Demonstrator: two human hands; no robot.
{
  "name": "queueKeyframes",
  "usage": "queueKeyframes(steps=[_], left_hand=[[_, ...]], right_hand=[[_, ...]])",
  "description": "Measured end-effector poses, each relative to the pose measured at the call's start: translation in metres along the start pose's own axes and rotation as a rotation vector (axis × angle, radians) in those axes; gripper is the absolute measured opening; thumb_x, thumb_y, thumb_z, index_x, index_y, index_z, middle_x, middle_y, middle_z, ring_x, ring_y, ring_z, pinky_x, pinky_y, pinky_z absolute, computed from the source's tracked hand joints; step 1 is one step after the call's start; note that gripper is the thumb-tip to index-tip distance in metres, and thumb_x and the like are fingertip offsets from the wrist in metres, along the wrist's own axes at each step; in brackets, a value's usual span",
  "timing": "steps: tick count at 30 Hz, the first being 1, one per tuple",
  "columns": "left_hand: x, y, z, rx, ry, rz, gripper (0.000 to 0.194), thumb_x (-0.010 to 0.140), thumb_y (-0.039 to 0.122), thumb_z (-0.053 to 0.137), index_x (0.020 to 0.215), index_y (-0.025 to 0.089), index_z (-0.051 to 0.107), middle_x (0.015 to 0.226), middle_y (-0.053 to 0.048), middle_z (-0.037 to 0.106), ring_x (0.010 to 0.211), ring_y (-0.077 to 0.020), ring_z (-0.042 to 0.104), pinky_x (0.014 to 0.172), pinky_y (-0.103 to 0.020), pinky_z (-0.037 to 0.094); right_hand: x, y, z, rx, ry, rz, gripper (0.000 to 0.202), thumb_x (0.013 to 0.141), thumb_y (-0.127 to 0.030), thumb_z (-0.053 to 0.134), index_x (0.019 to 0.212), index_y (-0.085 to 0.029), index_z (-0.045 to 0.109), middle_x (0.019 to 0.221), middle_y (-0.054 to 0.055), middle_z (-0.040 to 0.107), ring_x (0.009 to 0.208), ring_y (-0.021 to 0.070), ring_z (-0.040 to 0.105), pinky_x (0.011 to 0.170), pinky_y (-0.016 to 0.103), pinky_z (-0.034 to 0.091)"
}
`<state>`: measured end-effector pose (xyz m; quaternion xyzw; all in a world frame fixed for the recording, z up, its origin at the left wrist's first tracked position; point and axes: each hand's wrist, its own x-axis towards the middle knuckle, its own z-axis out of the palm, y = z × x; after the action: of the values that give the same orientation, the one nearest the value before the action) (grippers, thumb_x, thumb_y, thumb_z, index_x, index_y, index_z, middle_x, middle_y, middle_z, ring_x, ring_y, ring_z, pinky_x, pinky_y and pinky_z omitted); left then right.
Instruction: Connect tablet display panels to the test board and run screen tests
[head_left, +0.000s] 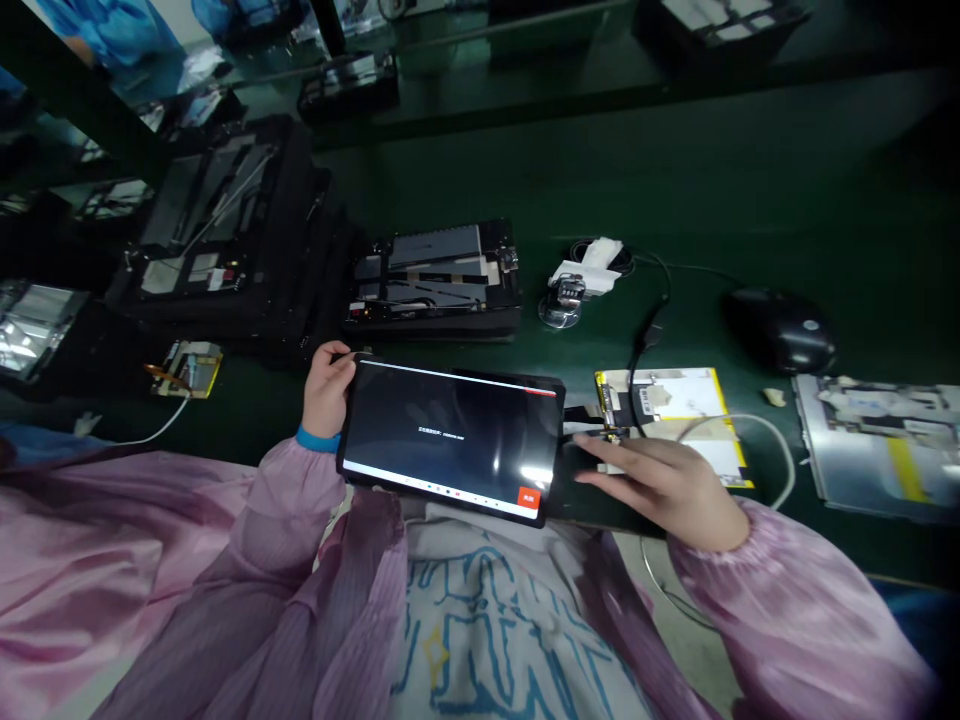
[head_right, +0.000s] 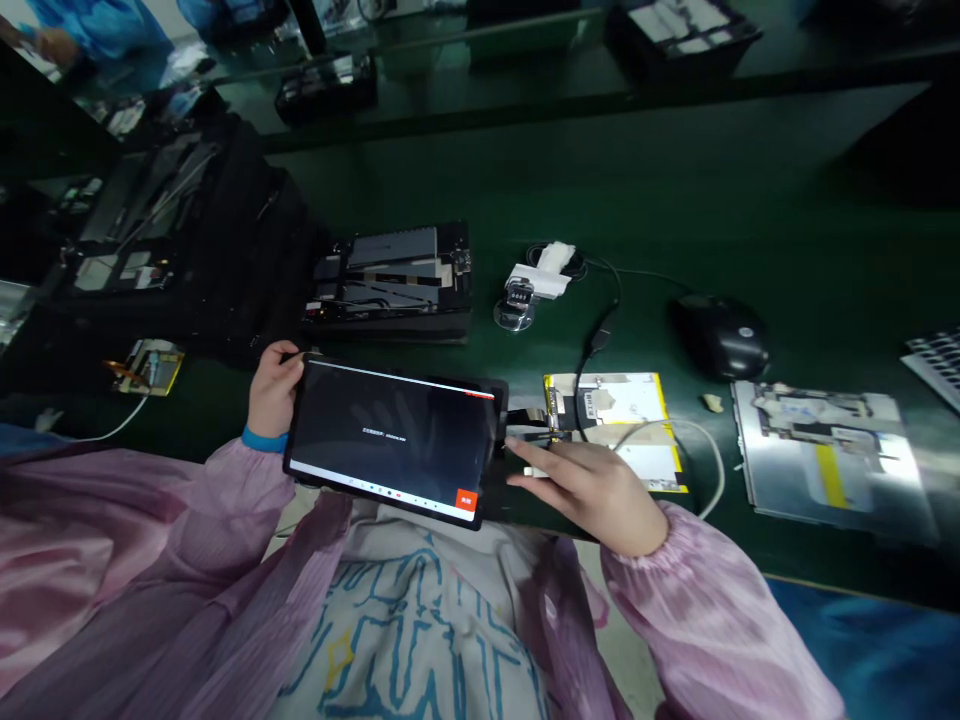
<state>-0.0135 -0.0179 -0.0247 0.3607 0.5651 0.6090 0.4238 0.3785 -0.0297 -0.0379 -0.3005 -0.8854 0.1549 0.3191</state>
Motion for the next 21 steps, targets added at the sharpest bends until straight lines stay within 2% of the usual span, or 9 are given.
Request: queueKeyframes(steps=[4, 6, 8, 9, 11, 12, 14, 17, 21], left_hand=[[0.001, 0.000, 0.000, -0.009, -0.011, 0.009, 0.044, 0.062, 0.034, 0.080, 0.091, 0.020, 0.050, 0.070, 0.000, 0.065, 0.068, -0.0178, 0.067, 0.061, -0.026, 0.051], [0.002, 0.000, 0.000, -0.008, -0.011, 0.024, 0.041, 0.063, 0.032, 0.079, 0.090, 0.020, 0.051, 0.070, 0.000, 0.065, 0.068, -0.0178, 0.067, 0.062, -0.027, 0.051], [0.004, 0.001, 0.000, 0.001, -0.008, 0.039, 0.039, 0.063, 0.029, 0.078, 0.090, 0.020, 0.051, 0.070, 0.000, 0.065, 0.068, -0.0175, 0.067, 0.061, -0.026, 0.051], [0.004, 0.001, 0.000, 0.008, -0.003, 0.045, 0.038, 0.063, 0.028, 0.077, 0.090, 0.020, 0.052, 0.070, 0.000, 0.065, 0.067, -0.0171, 0.066, 0.061, -0.026, 0.050], [0.004, 0.003, -0.001, 0.022, 0.012, 0.047, 0.037, 0.063, 0.027, 0.076, 0.091, 0.020, 0.052, 0.070, 0.001, 0.066, 0.064, -0.0158, 0.066, 0.059, -0.024, 0.050], [0.004, 0.003, -0.001, 0.027, 0.021, 0.044, 0.036, 0.063, 0.026, 0.076, 0.090, 0.020, 0.053, 0.070, 0.001, 0.066, 0.063, -0.0152, 0.065, 0.059, -0.024, 0.049], [0.004, 0.004, -0.002, 0.034, 0.031, 0.037, 0.035, 0.064, 0.026, 0.076, 0.090, 0.020, 0.053, 0.071, 0.001, 0.067, 0.062, -0.0146, 0.065, 0.058, -0.023, 0.049], [0.003, 0.003, -0.003, 0.048, 0.035, 0.041, 0.033, 0.065, 0.025, 0.075, 0.090, 0.021, 0.054, 0.071, 0.001, 0.068, 0.062, -0.0154, 0.065, 0.058, -0.024, 0.050], [0.004, 0.001, -0.003, 0.081, 0.048, 0.062, 0.030, 0.067, 0.025, 0.073, 0.091, 0.021, 0.055, 0.073, 0.000, 0.066, 0.070, -0.0174, 0.067, 0.065, -0.028, 0.053]], right_hand=[[0.013, 0.008, -0.021, -0.140, 0.182, 0.187, 0.047, 0.091, -0.024, 0.056, 0.137, -0.026, 0.050, 0.072, 0.002, 0.064, 0.056, 0.0145, 0.056, 0.058, 0.028, 0.049], [0.026, 0.024, -0.035, -0.251, 0.268, 0.293, 0.056, 0.093, -0.025, 0.050, 0.147, -0.018, 0.037, 0.079, 0.008, 0.063, 0.067, 0.0190, 0.058, 0.064, 0.033, 0.049], [0.040, 0.045, -0.048, -0.315, 0.286, 0.392, 0.067, 0.094, -0.027, 0.045, 0.153, -0.010, 0.018, 0.093, 0.016, 0.062, 0.085, 0.0259, 0.060, 0.074, 0.040, 0.050], [0.046, 0.054, -0.053, -0.335, 0.291, 0.435, 0.071, 0.093, -0.029, 0.047, 0.152, -0.008, 0.015, 0.103, 0.021, 0.060, 0.094, 0.0299, 0.059, 0.079, 0.044, 0.050], [0.054, 0.064, -0.058, -0.400, 0.240, 0.472, 0.064, 0.090, -0.031, 0.052, 0.146, -0.006, 0.031, 0.119, 0.027, 0.053, 0.110, 0.0369, 0.054, 0.089, 0.051, 0.047], [0.055, 0.065, -0.059, -0.426, 0.186, 0.466, 0.053, 0.090, -0.031, 0.053, 0.136, -0.007, 0.045, 0.121, 0.027, 0.053, 0.113, 0.0377, 0.053, 0.092, 0.051, 0.046], [0.051, 0.059, -0.056, -0.447, 0.066, 0.450, 0.029, 0.091, -0.031, 0.050, 0.106, -0.010, 0.063, 0.107, 0.022, 0.060, 0.101, 0.0324, 0.059, 0.086, 0.045, 0.049], [0.026, 0.043, -0.050, -0.402, -0.103, 0.526, 0.031, 0.090, -0.040, 0.052, 0.069, -0.018, 0.059, 0.070, 0.009, 0.062, 0.061, 0.0206, 0.059, 0.057, 0.034, 0.047], [-0.018, 0.027, -0.044, -0.257, -0.263, 0.687, 0.036, 0.079, -0.054, 0.062, 0.067, -0.020, 0.058, 0.056, 0.002, 0.061, 0.044, 0.0167, 0.054, 0.043, 0.029, 0.038]])
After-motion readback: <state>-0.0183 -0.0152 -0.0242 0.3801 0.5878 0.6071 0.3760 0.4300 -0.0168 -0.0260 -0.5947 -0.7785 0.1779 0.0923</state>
